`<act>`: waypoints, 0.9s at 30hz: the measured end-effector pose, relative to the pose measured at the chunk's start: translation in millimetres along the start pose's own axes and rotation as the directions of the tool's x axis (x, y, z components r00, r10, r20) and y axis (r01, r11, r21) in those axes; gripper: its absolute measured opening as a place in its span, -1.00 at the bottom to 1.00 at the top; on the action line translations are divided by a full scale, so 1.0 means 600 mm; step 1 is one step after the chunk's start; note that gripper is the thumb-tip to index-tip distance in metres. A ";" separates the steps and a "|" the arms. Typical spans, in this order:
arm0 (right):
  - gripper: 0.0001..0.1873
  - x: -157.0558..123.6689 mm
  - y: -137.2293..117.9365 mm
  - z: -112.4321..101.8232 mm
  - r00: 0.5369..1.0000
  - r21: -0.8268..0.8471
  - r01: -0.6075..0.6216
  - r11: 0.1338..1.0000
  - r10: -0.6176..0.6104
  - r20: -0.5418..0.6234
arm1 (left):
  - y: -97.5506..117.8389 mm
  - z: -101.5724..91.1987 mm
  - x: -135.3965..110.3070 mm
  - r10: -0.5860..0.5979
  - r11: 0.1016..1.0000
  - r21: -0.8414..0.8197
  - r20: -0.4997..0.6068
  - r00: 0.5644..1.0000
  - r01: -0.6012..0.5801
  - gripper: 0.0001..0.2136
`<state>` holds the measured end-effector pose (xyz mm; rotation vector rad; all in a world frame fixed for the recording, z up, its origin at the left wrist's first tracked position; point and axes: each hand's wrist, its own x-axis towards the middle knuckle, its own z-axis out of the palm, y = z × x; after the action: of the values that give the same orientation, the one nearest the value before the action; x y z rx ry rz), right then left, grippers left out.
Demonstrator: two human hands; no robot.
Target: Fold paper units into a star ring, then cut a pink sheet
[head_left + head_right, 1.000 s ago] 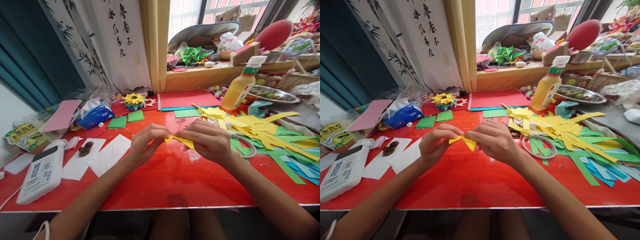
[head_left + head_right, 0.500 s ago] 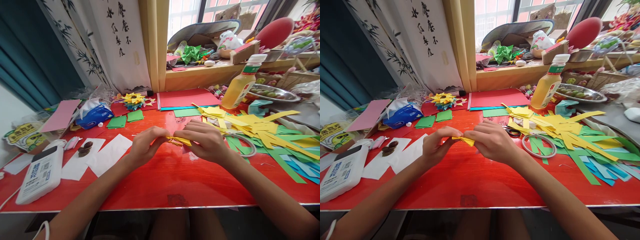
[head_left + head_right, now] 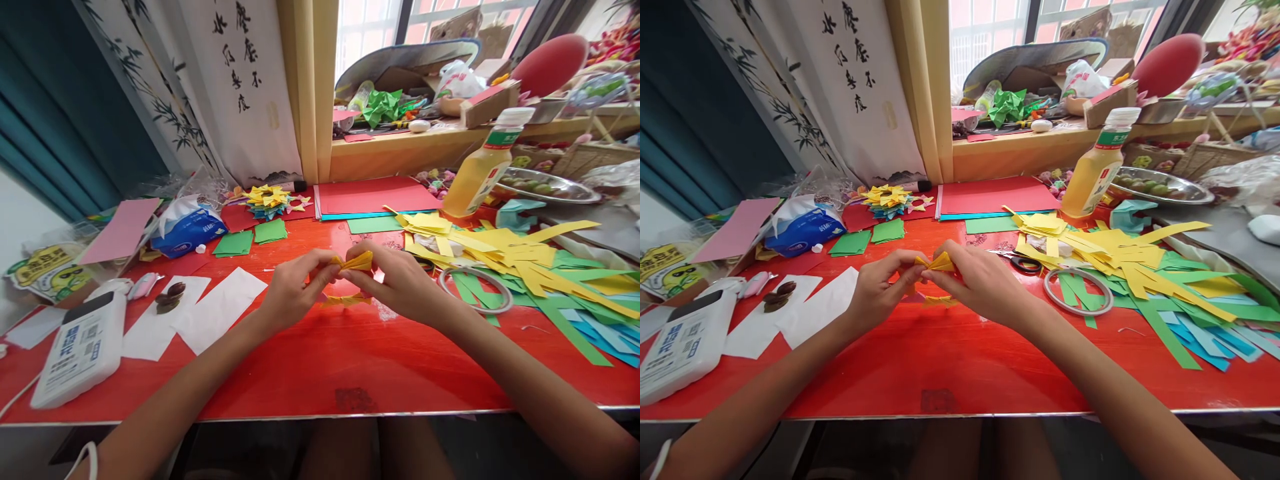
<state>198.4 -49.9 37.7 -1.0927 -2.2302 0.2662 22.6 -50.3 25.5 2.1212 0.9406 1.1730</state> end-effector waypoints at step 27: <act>-0.84 0.004 0.007 -0.008 0.992 0.088 -0.104 0.991 0.097 0.086 | -0.004 -0.006 0.011 -0.086 0.994 0.083 0.128 0.988 0.076 -0.86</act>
<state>202.8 -46.0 40.8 -1.1646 -2.2128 0.4599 21.5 -43.5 28.6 2.1706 1.0174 0.9587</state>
